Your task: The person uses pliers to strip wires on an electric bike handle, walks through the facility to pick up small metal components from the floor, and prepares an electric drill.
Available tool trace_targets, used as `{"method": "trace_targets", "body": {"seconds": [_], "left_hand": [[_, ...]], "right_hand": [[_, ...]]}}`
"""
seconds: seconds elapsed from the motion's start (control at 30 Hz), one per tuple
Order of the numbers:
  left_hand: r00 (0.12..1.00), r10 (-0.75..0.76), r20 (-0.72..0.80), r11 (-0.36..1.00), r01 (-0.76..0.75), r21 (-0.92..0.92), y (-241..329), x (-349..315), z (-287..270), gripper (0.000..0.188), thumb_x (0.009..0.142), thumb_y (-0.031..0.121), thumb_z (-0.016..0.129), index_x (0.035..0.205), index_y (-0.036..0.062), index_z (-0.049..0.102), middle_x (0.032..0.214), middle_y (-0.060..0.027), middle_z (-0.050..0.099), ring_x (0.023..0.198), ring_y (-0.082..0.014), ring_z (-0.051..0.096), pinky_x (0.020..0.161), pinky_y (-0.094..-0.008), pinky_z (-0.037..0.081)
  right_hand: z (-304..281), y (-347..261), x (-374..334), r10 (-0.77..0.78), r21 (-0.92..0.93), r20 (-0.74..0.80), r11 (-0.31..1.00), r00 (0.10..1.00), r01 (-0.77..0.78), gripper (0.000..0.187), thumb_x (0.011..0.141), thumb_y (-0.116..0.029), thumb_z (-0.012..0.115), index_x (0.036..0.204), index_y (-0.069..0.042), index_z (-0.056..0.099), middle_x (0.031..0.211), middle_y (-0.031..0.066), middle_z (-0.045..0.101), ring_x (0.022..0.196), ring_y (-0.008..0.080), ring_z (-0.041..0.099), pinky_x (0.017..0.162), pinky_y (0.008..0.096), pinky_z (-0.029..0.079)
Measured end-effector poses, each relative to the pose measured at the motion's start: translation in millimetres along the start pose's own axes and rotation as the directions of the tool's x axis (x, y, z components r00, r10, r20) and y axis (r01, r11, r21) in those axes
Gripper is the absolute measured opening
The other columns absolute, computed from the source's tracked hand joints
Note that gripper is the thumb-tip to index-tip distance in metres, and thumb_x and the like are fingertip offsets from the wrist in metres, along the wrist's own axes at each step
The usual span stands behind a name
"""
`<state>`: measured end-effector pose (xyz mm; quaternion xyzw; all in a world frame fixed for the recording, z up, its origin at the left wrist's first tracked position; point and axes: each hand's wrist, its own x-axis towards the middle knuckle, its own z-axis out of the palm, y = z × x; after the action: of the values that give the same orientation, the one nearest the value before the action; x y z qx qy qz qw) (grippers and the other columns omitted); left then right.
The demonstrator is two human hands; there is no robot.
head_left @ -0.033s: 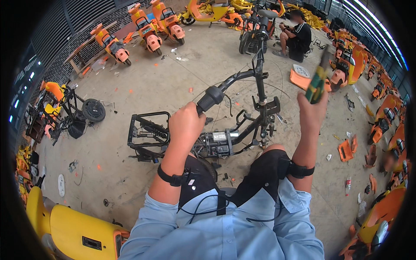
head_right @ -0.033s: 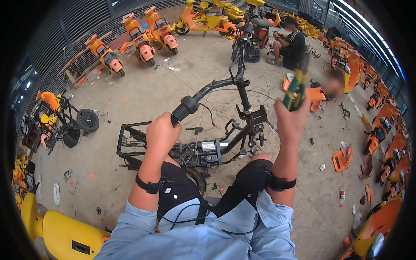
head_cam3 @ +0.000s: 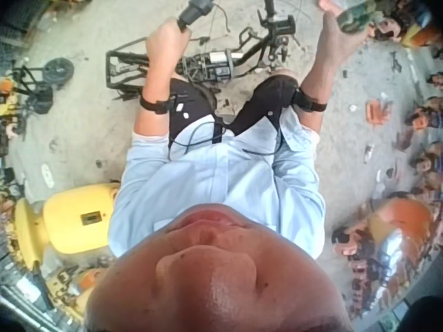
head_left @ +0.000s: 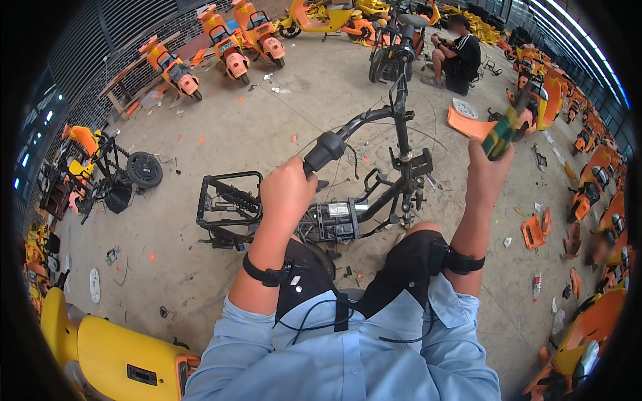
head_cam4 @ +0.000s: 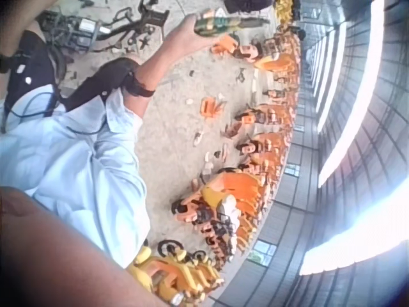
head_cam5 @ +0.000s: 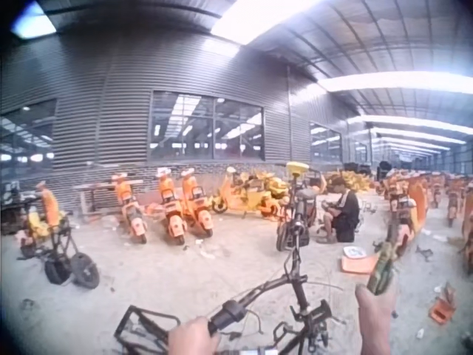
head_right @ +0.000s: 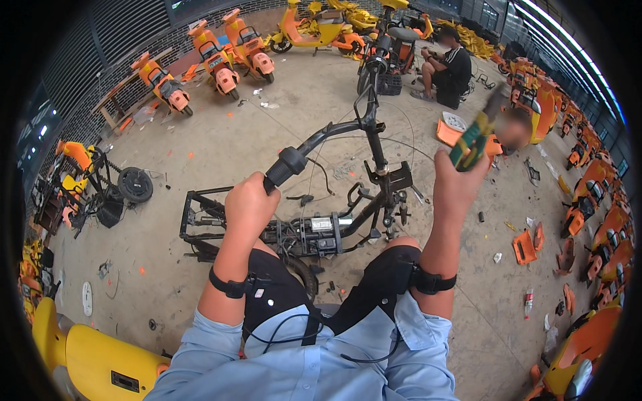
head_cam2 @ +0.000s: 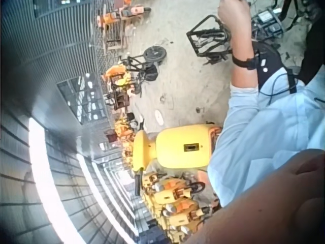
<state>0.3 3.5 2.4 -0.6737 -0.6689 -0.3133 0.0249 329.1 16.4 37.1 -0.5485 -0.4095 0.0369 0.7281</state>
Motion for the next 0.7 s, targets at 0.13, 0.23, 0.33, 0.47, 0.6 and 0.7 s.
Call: {"method": "trace_targets", "body": {"seconds": [0.13,0.23,0.33,0.47,0.6,0.7], "left_hand": [[1.000,0.003,0.010,1.000,-0.003,-0.011,2.6,2.0,1.9,0.019,0.074,0.017,0.068,0.080,-0.0007,0.062,0.075,-0.0220,0.066,0.072,-0.0413,0.066,0.065,-0.0476,0.053],[0.999,0.006,0.038,1.000,-0.006,0.021,-1.7,0.0,-1.4,0.019,0.075,0.015,0.069,0.080,-0.0010,0.060,0.077,-0.0214,0.066,0.073,-0.0409,0.066,0.066,-0.0478,0.053],[1.000,0.019,0.018,0.999,-0.019,0.034,-3.5,2.5,-3.0,0.019,0.075,0.014,0.068,0.080,-0.0018,0.060,0.077,-0.0223,0.067,0.071,-0.0419,0.066,0.065,-0.0479,0.053],[1.000,0.028,0.014,0.999,-0.029,0.024,-3.7,1.1,0.4,0.019,0.075,0.015,0.069,0.080,-0.0011,0.060,0.078,-0.0221,0.067,0.071,-0.0415,0.066,0.065,-0.0481,0.053],[1.000,0.002,0.008,1.000,-0.002,0.007,-2.5,0.1,-2.2,0.020,0.075,0.016,0.070,0.081,-0.0002,0.060,0.078,-0.0212,0.067,0.071,-0.0410,0.066,0.065,-0.0482,0.054],[1.000,0.003,0.002,1.000,-0.003,0.017,-1.2,0.1,1.2,0.020,0.075,0.016,0.070,0.081,-0.0006,0.059,0.078,-0.0204,0.066,0.072,-0.0410,0.066,0.066,-0.0487,0.053]], "right_hand": [[36.3,13.9,-54.3,0.096,0.211,-0.089,0.975,0.991,-0.076,0.057,0.079,-0.015,0.074,0.121,-0.002,0.039,0.094,0.0073,0.054,0.071,0.0165,0.054,0.064,0.0343,0.048],[54.5,-18.4,-115.9,-0.014,-0.374,0.790,0.781,0.613,0.500,0.060,0.074,-0.014,0.072,0.123,-0.003,0.041,0.100,0.0203,0.063,0.077,0.0379,0.065,0.068,0.0448,0.051],[55.2,-19.5,-97.2,-0.009,-0.327,0.742,0.869,0.671,0.373,0.057,0.070,-0.014,0.071,0.122,-0.005,0.050,0.092,0.0216,0.066,0.085,0.0432,0.064,0.072,0.0482,0.051],[31.9,-3.2,-72.9,0.009,-0.300,0.583,0.932,0.813,0.205,0.067,0.067,-0.011,0.072,0.130,-0.011,0.050,0.082,0.0132,0.063,0.075,0.0331,0.065,0.068,0.0405,0.050],[5.1,17.8,-26.2,0.028,-0.056,0.185,0.998,0.982,-0.018,0.057,0.074,-0.015,0.075,0.124,-0.004,0.050,0.088,0.0026,0.055,0.073,0.0132,0.053,0.067,0.0286,0.046],[-1.6,15.8,-12.3,0.290,0.342,-0.107,0.909,0.951,-0.239,0.045,0.082,-0.012,0.070,0.116,-0.001,0.043,0.089,0.0020,0.051,0.073,0.0114,0.050,0.062,0.0264,0.045]]}}
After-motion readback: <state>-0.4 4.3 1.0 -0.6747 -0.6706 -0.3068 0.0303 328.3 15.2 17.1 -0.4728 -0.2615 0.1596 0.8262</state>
